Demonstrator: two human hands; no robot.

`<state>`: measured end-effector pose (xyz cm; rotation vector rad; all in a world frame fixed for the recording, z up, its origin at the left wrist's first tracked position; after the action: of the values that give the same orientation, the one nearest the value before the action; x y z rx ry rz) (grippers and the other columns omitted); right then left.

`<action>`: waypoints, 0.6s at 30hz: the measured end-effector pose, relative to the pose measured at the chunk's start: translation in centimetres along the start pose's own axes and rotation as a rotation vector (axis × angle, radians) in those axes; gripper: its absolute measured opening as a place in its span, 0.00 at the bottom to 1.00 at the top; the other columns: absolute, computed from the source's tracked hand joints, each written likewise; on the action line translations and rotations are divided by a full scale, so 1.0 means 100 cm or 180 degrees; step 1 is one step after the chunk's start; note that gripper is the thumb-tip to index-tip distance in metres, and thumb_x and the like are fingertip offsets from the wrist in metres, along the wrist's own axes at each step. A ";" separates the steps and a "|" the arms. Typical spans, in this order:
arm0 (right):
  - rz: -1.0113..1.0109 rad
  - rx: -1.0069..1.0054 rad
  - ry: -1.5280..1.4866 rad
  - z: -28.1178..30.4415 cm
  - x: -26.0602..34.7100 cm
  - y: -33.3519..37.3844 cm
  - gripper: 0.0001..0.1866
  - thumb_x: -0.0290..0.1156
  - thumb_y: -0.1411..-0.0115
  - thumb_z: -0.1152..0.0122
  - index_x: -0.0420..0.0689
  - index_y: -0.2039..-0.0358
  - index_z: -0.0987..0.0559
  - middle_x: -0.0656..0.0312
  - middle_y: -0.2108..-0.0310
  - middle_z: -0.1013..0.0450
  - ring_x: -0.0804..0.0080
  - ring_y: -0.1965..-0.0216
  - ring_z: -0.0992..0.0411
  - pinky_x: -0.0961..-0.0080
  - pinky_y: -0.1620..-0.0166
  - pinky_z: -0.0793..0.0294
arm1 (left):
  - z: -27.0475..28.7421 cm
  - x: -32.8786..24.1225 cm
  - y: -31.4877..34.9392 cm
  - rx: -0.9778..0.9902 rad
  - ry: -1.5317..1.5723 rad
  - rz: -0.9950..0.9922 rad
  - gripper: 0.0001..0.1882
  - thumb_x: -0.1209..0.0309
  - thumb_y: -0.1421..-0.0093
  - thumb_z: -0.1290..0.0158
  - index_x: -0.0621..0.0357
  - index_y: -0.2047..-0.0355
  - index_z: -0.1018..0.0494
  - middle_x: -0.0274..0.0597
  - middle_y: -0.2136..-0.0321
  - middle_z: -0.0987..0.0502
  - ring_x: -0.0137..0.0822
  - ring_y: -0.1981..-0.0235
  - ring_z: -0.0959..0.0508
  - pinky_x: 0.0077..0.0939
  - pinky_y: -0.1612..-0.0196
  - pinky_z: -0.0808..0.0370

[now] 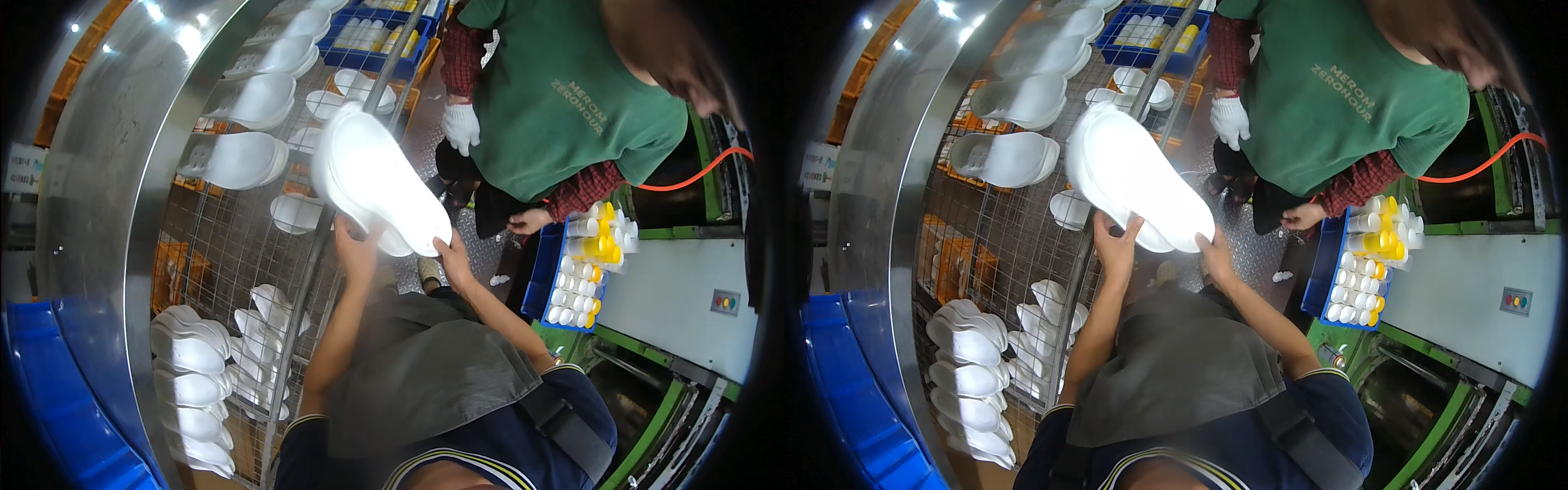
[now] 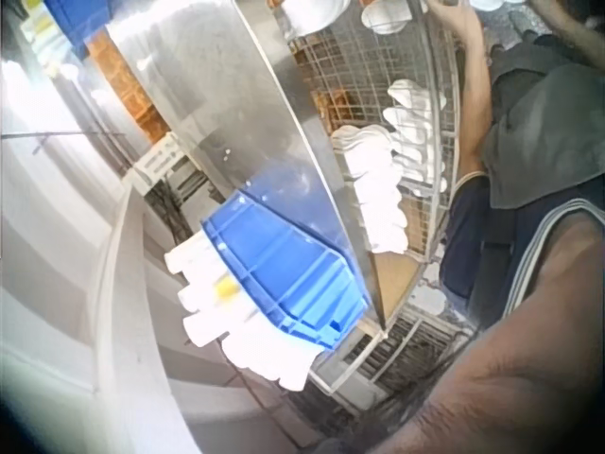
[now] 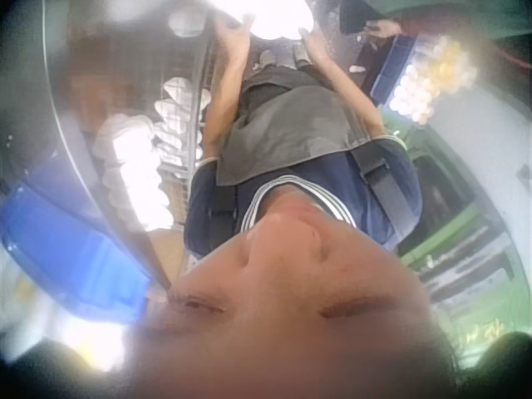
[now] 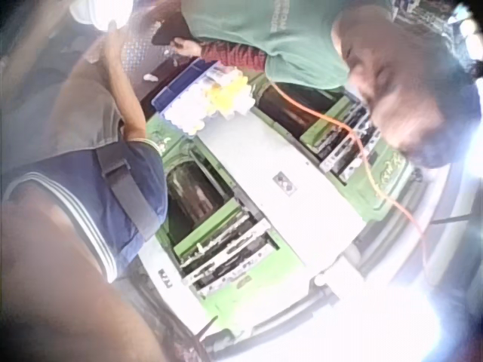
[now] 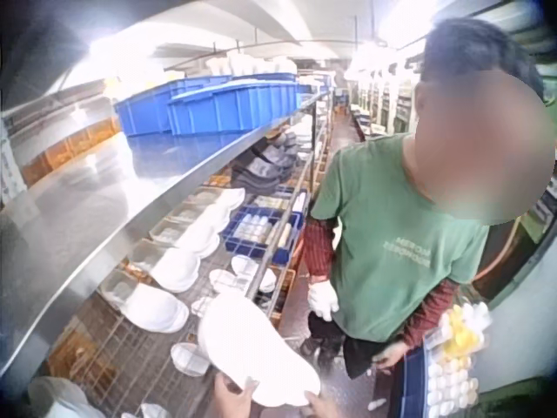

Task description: The person picks white slipper uppers from a wire rack, marks them with a pen, and places them back on the rack. The person then walks to a control panel, writes on a notepad, and interacts with the touchscreen using the pen.

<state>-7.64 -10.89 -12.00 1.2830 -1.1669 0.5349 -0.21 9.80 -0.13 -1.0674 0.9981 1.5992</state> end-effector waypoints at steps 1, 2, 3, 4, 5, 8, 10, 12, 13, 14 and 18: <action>0.0035 0.0199 -0.0213 -0.008 -0.001 0.004 0.28 0.29 0.34 0.44 0.39 0.36 0.39 0.55 0.44 0.32 0.65 0.44 0.32 0.65 0.42 0.30 | -0.001 0.001 -0.001 0.0039 0.0031 -0.0099 0.36 0.72 0.49 0.30 0.70 0.44 0.35 0.55 0.51 0.26 0.44 0.48 0.27 0.36 0.44 0.31; -0.0053 0.0278 -0.0609 -0.015 0.001 0.009 0.28 0.31 0.34 0.43 0.40 0.36 0.39 0.56 0.44 0.32 0.65 0.43 0.33 0.65 0.42 0.31 | -0.001 0.005 -0.002 0.0065 0.0031 -0.0096 0.36 0.71 0.49 0.30 0.70 0.44 0.35 0.55 0.51 0.26 0.44 0.47 0.27 0.36 0.44 0.31; -0.0057 0.0186 -0.0661 -0.019 0.005 0.014 0.29 0.32 0.34 0.43 0.40 0.36 0.39 0.55 0.43 0.33 0.63 0.42 0.33 0.63 0.41 0.31 | -0.001 0.010 -0.004 0.0035 -0.0099 -0.0006 0.36 0.69 0.52 0.30 0.66 0.45 0.34 0.53 0.51 0.26 0.45 0.48 0.28 0.38 0.44 0.32; -0.0102 0.0170 -0.0764 -0.023 0.010 0.018 0.30 0.33 0.34 0.42 0.40 0.35 0.40 0.54 0.42 0.33 0.62 0.41 0.34 0.60 0.41 0.31 | -0.002 0.014 -0.005 0.0168 0.0153 -0.0185 0.37 0.69 0.52 0.29 0.66 0.45 0.35 0.53 0.51 0.27 0.45 0.48 0.28 0.38 0.44 0.32; -0.0122 0.0176 -0.0927 -0.026 0.016 0.022 0.30 0.34 0.34 0.42 0.40 0.35 0.40 0.54 0.41 0.34 0.60 0.41 0.34 0.58 0.41 0.31 | -0.004 0.019 -0.006 0.0295 0.0330 -0.0193 0.38 0.69 0.52 0.29 0.66 0.44 0.35 0.54 0.51 0.27 0.46 0.48 0.28 0.38 0.44 0.32; -0.0788 0.0468 -0.2229 -0.040 0.022 0.024 0.34 0.37 0.34 0.41 0.40 0.33 0.42 0.51 0.37 0.37 0.53 0.38 0.36 0.49 0.38 0.33 | -0.012 0.033 -0.006 0.0711 0.0391 -0.0210 0.40 0.69 0.53 0.29 0.67 0.43 0.38 0.55 0.50 0.27 0.47 0.47 0.28 0.38 0.44 0.32; -0.0671 0.0990 -0.2669 -0.049 0.024 0.015 0.35 0.36 0.35 0.40 0.41 0.33 0.43 0.49 0.35 0.40 0.49 0.35 0.39 0.39 0.35 0.39 | -0.020 0.041 -0.007 0.1118 0.0277 -0.0201 0.40 0.69 0.53 0.29 0.67 0.44 0.38 0.55 0.50 0.27 0.47 0.46 0.28 0.39 0.44 0.32; -0.0615 0.0863 -0.2862 -0.051 0.017 -0.003 0.38 0.37 0.36 0.41 0.36 0.33 0.47 0.45 0.34 0.43 0.45 0.33 0.44 0.40 0.32 0.44 | -0.027 0.043 -0.015 0.1442 0.0158 -0.0388 0.44 0.72 0.48 0.31 0.64 0.36 0.44 0.56 0.41 0.34 0.46 0.40 0.32 0.42 0.39 0.31; -0.0619 0.0763 -0.3037 -0.052 0.012 -0.015 0.39 0.36 0.38 0.40 0.36 0.33 0.46 0.44 0.34 0.44 0.44 0.32 0.45 0.41 0.31 0.45 | -0.030 0.040 -0.021 0.1625 0.0089 -0.0559 0.45 0.71 0.48 0.31 0.63 0.35 0.45 0.56 0.40 0.35 0.46 0.39 0.32 0.42 0.39 0.31; -0.0624 0.0842 -0.3220 -0.053 0.007 -0.028 0.38 0.36 0.38 0.40 0.36 0.33 0.46 0.44 0.34 0.44 0.44 0.32 0.45 0.41 0.31 0.46 | -0.034 0.036 -0.027 0.1769 0.0039 -0.0786 0.47 0.71 0.48 0.32 0.63 0.33 0.47 0.56 0.38 0.36 0.47 0.38 0.33 0.42 0.39 0.31; -0.0417 0.0898 -0.3849 -0.051 -0.005 -0.100 0.36 0.35 0.38 0.40 0.38 0.34 0.43 0.47 0.34 0.43 0.45 0.33 0.45 0.40 0.33 0.44 | -0.044 0.022 -0.062 0.1821 -0.0364 -0.0396 0.45 0.71 0.44 0.35 0.64 0.32 0.48 0.57 0.36 0.38 0.47 0.37 0.33 0.40 0.39 0.30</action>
<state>2.58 -8.74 -16.31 1.9952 -1.9922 -0.2804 6.19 7.69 -4.28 -0.6225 1.1886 1.1537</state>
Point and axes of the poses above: each hand's wrist, its own y-axis away from the middle knuckle, its own z-axis out of the back of the hand, x = y × z, the point moved 3 cm from there along -y, towards the middle knuckle
